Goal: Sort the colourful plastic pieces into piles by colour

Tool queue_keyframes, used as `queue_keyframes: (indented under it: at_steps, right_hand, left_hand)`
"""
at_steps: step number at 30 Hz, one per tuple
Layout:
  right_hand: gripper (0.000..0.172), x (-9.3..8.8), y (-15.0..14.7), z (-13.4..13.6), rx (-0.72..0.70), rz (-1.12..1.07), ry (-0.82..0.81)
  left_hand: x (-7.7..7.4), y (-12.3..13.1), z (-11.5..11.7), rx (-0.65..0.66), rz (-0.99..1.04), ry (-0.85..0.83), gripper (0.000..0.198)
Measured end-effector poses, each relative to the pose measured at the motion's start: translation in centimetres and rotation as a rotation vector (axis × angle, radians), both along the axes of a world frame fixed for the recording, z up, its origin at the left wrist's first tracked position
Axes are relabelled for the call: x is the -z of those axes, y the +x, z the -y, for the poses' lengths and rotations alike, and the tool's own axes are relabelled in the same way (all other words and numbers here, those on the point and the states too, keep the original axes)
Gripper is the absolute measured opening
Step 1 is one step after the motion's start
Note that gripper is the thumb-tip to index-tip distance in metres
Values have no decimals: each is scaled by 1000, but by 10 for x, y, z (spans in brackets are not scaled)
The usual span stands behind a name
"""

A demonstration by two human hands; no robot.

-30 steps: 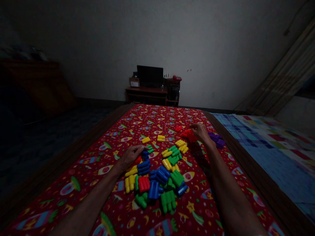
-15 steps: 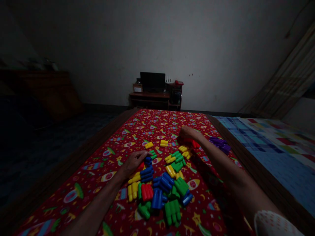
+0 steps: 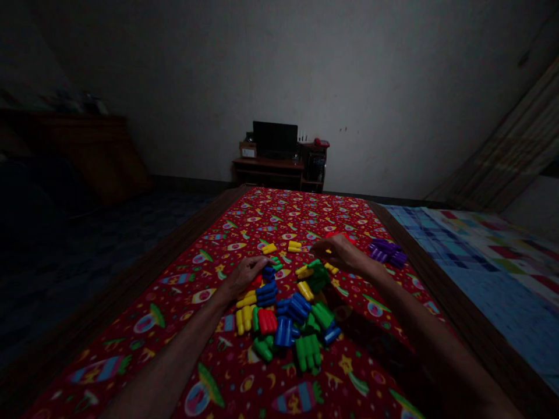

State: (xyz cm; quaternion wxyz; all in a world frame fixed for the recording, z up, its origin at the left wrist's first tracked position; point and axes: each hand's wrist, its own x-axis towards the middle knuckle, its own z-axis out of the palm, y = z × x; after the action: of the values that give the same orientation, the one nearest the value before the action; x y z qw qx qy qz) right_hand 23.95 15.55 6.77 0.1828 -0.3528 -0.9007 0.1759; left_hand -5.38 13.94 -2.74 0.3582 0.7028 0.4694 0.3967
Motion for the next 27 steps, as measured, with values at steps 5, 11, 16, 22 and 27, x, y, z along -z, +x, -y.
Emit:
queue_keyframes:
  at_steps: [5, 11, 16, 22, 27]
  right_hand:
    - [17, 12, -29, 56, -125, 71, -75]
    - [14, 33, -94, 55, -117, 103, 123]
    - [24, 53, -131, 46, -68, 140, 278]
    - [20, 51, -131, 39, -75, 109, 169]
    - [23, 24, -75, 7, 143, -70, 148]
  left_hand:
    - [-1, 2, -1, -5, 52, 26, 48]
    - [1, 5, 1, -61, 372, -61, 57]
    - [5, 4, -4, -70, 609, -175, 62]
    - [4, 2, -5, -48, 654, -204, 63]
    - [5, 2, -3, -63, 634, -171, 59]
